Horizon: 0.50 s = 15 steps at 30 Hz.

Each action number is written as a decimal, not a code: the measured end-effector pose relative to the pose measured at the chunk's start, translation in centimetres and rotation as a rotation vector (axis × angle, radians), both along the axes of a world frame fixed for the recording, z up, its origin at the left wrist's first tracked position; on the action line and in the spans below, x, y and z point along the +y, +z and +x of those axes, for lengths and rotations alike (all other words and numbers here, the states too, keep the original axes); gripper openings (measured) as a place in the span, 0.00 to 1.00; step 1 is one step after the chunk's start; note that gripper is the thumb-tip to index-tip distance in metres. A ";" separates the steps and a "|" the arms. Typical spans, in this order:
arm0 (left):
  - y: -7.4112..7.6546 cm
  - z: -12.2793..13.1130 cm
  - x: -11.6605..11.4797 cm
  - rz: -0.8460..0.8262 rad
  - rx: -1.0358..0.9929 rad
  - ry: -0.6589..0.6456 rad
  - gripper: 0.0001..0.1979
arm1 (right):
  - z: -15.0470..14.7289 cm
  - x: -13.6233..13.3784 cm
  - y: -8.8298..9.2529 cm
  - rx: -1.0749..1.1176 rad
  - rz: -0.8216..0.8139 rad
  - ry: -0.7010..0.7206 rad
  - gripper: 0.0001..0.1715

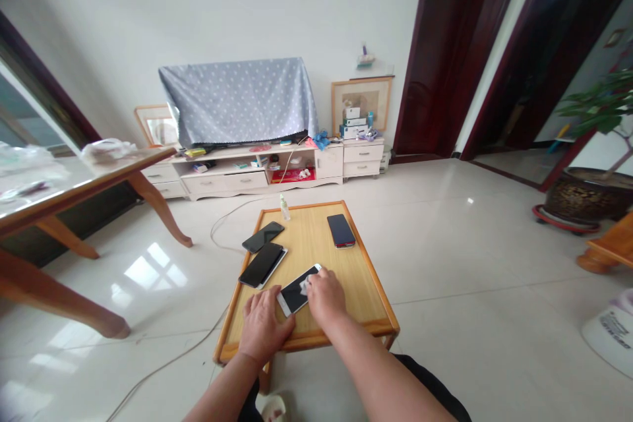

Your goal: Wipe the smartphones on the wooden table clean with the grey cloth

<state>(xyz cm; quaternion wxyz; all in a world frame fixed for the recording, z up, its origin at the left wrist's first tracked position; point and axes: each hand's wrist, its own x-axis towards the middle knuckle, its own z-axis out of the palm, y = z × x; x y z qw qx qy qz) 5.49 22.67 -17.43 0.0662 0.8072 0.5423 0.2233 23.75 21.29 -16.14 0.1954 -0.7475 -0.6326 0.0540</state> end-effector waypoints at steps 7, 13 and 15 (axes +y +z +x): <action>-0.1 -0.1 0.1 0.020 -0.010 -0.009 0.27 | -1.2 0.0 -0.4 -0.013 0.027 0.079 0.13; 0.0 -0.1 0.0 0.015 -0.003 -0.030 0.28 | 0.0 0.9 0.1 -0.050 0.016 -0.030 0.14; 0.1 -0.1 0.0 0.016 -0.005 -0.025 0.28 | 1.2 1.5 0.5 -0.053 0.005 -0.084 0.14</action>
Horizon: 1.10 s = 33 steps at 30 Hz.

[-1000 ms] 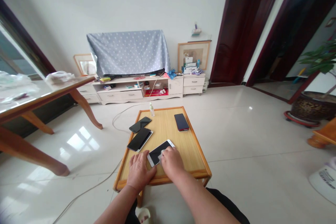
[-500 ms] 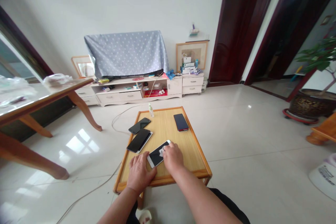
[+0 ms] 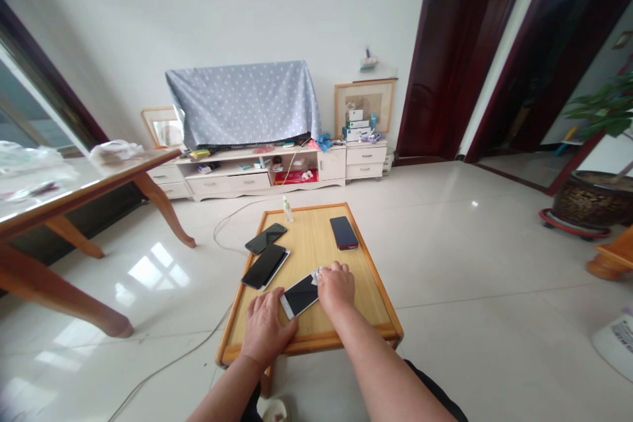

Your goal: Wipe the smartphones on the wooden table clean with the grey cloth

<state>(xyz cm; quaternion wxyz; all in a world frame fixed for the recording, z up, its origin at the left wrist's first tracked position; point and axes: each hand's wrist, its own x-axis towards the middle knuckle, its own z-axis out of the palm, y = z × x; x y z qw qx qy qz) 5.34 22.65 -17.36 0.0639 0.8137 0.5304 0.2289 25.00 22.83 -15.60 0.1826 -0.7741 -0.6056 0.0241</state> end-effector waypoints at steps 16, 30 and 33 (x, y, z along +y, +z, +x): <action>-0.2 -0.2 0.0 -0.013 -0.016 -0.007 0.28 | 5.0 0.6 -0.2 0.618 0.201 -0.162 0.08; -0.4 -0.4 0.0 0.082 -0.032 -0.059 0.24 | 1.9 -1.1 0.8 1.541 0.075 0.101 0.16; -0.3 -0.7 0.0 0.090 -0.048 -0.072 0.20 | 0.5 -1.2 0.5 1.531 0.071 0.152 0.12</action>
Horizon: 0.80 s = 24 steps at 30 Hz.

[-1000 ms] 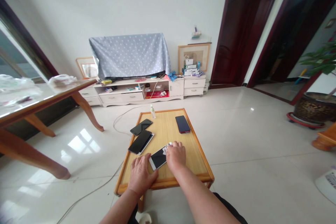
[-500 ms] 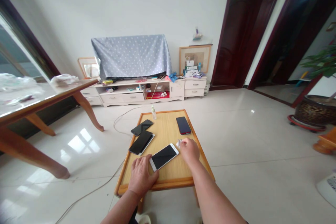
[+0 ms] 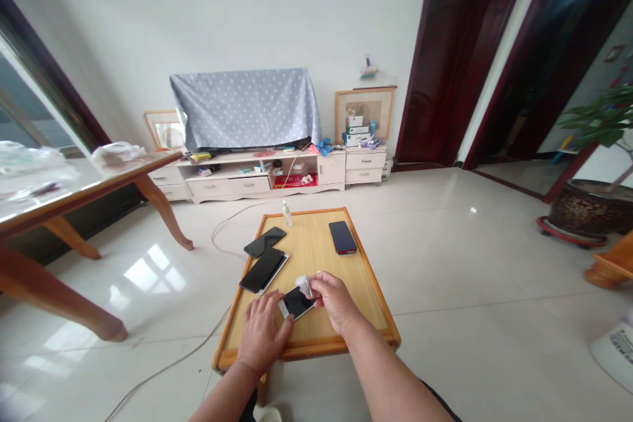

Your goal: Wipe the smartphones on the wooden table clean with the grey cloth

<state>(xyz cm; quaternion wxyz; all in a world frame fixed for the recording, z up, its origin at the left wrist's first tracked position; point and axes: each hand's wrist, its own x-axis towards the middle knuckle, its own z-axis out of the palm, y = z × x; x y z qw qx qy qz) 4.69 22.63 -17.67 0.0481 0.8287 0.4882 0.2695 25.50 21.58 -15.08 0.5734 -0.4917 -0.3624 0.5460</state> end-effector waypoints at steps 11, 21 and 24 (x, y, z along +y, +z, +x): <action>0.4 -0.6 -0.2 -0.032 -0.051 -0.048 0.14 | -5.0 -1.0 -1.3 -0.510 0.232 0.077 0.08; -0.7 -0.8 0.1 -0.027 -0.044 -0.125 0.21 | -6.1 -0.7 -1.1 -0.160 -0.085 0.108 0.24; -0.8 -0.8 0.1 -0.052 -0.090 -0.065 0.21 | -5.7 -0.2 -1.5 -0.151 -0.087 0.054 0.19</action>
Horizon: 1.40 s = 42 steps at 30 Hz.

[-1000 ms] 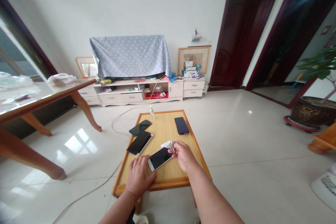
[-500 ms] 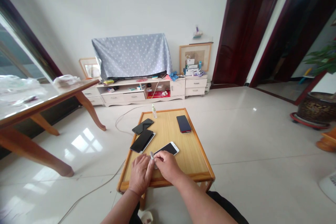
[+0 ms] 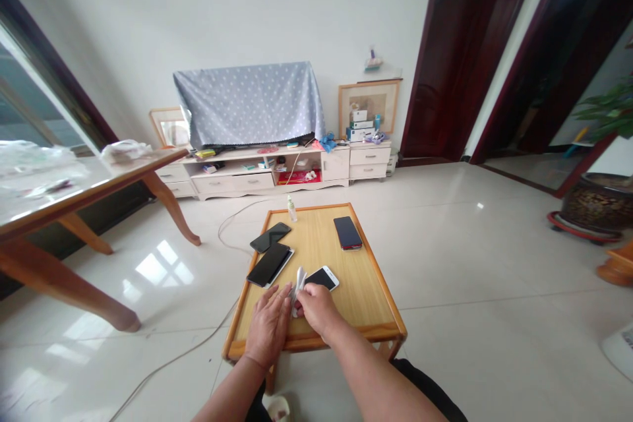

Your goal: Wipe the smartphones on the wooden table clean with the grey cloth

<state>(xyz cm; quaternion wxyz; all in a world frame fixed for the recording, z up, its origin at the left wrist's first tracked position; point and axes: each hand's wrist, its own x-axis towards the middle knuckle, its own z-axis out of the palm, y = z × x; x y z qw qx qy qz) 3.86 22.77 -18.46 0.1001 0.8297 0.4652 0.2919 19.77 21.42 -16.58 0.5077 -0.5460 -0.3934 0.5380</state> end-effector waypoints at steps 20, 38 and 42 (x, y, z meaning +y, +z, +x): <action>0.2 -0.2 -0.1 0.016 -0.094 0.080 0.19 | 0.7 0.2 -0.1 -0.236 0.155 -0.360 0.16; 0.3 -0.1 -0.8 0.122 0.054 -0.067 0.33 | -1.1 -0.5 0.2 0.286 -0.081 -0.046 0.17; 0.7 -0.1 -1.2 0.107 0.074 -0.093 0.36 | -0.9 -0.4 0.3 0.249 -0.036 -0.092 0.10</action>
